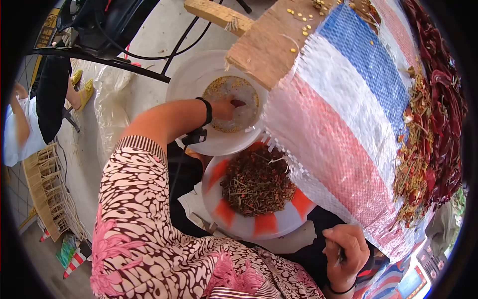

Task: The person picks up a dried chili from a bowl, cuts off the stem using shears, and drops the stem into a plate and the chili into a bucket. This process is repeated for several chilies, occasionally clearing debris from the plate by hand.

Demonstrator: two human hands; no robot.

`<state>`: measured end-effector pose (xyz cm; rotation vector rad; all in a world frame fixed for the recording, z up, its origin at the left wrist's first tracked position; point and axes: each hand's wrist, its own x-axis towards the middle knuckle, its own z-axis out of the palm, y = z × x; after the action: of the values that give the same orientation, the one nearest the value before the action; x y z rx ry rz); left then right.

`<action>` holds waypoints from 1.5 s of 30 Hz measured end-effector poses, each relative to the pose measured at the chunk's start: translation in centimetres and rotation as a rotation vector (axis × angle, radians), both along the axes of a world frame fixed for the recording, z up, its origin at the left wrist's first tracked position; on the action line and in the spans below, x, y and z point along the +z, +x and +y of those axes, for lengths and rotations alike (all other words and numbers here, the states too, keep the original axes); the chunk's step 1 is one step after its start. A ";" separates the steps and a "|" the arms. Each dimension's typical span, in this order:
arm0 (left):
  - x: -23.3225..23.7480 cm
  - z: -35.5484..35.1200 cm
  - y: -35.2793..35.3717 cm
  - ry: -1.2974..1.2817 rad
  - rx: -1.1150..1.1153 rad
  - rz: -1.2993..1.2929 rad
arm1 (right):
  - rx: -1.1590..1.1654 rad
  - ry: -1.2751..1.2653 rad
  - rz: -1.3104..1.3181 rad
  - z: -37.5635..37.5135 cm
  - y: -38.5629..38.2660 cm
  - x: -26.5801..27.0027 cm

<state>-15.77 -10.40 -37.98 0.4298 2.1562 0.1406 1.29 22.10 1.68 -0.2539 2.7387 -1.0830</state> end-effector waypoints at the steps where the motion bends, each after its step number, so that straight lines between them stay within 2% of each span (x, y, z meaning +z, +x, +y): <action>1: 0.0 0.0 0.4 0.009 0.079 -0.008 | -0.005 -0.001 0.000 0.0 -0.1 0.0; 4: -0.1 0.5 1.8 0.042 0.308 -0.032 | -0.026 -0.007 0.000 0.0 -0.2 0.0; 6: -0.6 0.4 2.1 0.064 0.289 0.047 | -0.041 -0.023 -0.005 0.0 0.1 0.0; 8: -2.9 0.0 2.3 0.082 0.100 0.223 | 0.050 -0.022 -0.014 0.4 -0.3 -0.1; 10: -5.9 -1.5 1.5 0.323 0.171 0.180 | 0.114 -0.019 -0.016 0.5 -0.6 -0.1; 11: -6.1 -2.1 1.0 0.443 0.203 0.160 | 0.137 -0.017 -0.009 0.5 -0.7 -0.2; 12: -4.9 -2.5 0.8 0.557 0.271 0.244 | 0.161 -0.016 0.000 0.4 -0.7 -0.2; 15: 3.9 -3.0 0.9 0.773 0.484 0.357 | 0.031 -0.032 -0.156 -0.9 -0.2 0.4; 17: 12.8 -1.9 1.7 0.745 0.652 0.246 | 0.065 -0.056 -0.175 -0.6 0.3 0.6; 18: 14.3 -1.7 2.0 0.819 0.939 0.011 | 0.069 -0.082 -0.168 -0.7 0.6 0.6; 21: 21.6 -1.1 4.5 0.709 0.771 0.059 | 0.081 -0.214 -0.157 -1.0 1.5 0.5; 23: 26.9 0.4 7.8 0.778 0.598 0.291 | 0.109 -0.306 -0.118 -1.3 2.1 0.5; 25: 30.6 1.8 10.9 0.759 0.476 0.525 | 0.140 -0.392 -0.184 -1.2 2.4 0.4; 26: 32.2 2.6 12.3 0.842 0.360 0.588 | 0.148 -0.440 -0.212 -1.3 2.6 0.5; 29: 38.9 6.3 16.5 0.916 0.761 0.043 | 0.202 -0.570 -0.270 -0.8 3.0 0.7; 31: 39.3 8.1 18.2 1.061 0.704 0.110 | 0.218 -0.626 -0.344 -0.6 3.4 2.1; 32: 39.4 9.1 18.8 1.127 0.691 0.142 | 0.154 -0.563 -0.430 -0.4 3.5 2.6; 35: 39.0 11.2 19.2 1.227 0.701 0.252 | 0.167 -0.523 0.036 0.0 3.5 0.0; 36: 38.7 11.6 19.2 1.242 0.718 0.291 | 0.149 -0.455 0.070 0.2 3.5 0.3; 39: 38.6 11.9 19.1 1.120 0.689 0.183 | 0.080 -0.447 0.010 0.6 3.6 0.3; 45: 36.9 12.5 17.8 1.296 0.562 0.364 | 0.048 -0.406 0.005 1.6 3.6 0.0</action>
<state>2.03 2.11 -1.07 0.5490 2.2120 1.9392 4.91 23.74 1.71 -0.3745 2.4766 -1.6168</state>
